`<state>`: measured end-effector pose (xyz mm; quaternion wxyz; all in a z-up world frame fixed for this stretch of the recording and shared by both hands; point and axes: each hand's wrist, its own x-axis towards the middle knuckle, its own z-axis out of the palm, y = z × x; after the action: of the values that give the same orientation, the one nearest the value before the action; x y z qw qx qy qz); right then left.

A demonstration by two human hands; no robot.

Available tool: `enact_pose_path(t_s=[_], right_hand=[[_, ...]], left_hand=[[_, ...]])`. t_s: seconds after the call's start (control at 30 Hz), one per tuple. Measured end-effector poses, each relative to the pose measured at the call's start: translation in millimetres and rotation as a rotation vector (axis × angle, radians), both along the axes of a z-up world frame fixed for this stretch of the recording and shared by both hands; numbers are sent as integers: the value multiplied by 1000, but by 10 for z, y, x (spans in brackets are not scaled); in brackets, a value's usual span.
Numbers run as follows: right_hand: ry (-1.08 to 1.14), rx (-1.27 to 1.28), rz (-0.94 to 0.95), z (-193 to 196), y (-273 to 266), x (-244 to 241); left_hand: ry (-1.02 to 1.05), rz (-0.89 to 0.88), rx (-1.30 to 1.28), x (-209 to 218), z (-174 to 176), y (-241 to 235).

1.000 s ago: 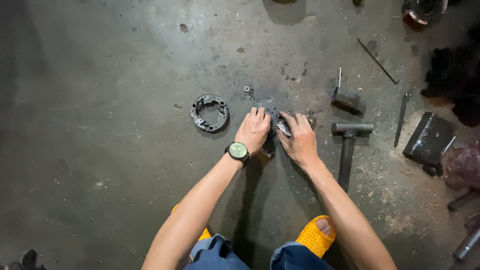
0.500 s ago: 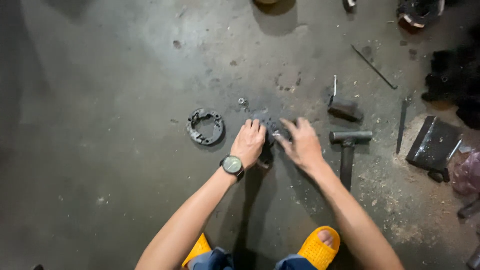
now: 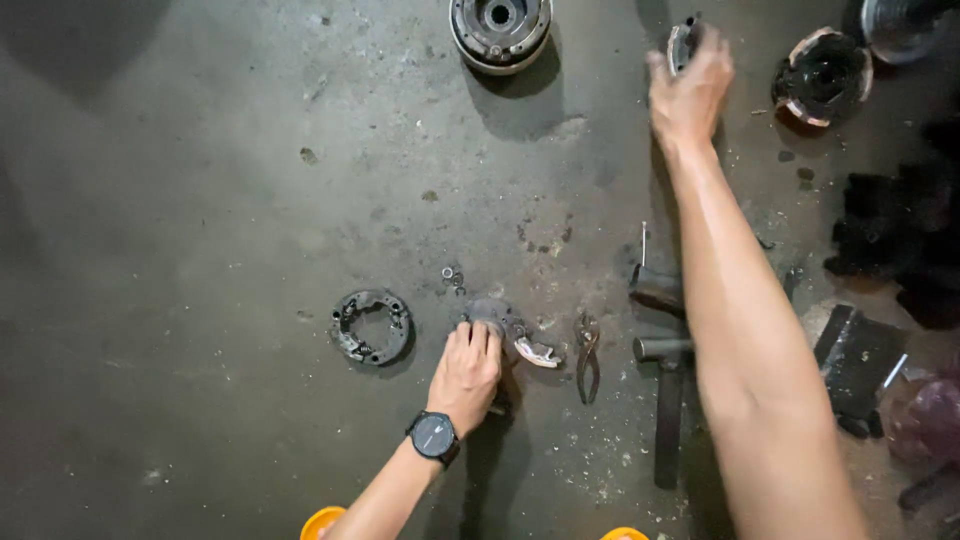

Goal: The person sits on the workshop floor and disassembles a motorcycle clutch assembly by hand. They remove a circlip and clutch plates, use pliers and a wrench on the hub, tap parts with a hammer, separate the pressure plate and hub, and lay the removed components on the floor.

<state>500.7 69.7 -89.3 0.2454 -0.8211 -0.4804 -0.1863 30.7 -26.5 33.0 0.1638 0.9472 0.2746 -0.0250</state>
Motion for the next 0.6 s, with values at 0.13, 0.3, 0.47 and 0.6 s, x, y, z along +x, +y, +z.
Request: enact_pose_path(t_s=[0.13,0.3,0.47,0.6], right_hand=[[100,-11,27,103,90,-91],[1215,133,90,831,-611,-825],[2054,482,310,1307,-1681,-1813],[2212,560,311,1566,-2255,-2345]], left_hand=[[-61,14,92,0,-14,-19],[-36,-17,62,-14,-97,-19],[-53,-56,84,-95,-250,-10],[-51,-149,99,-142,-179,88]])
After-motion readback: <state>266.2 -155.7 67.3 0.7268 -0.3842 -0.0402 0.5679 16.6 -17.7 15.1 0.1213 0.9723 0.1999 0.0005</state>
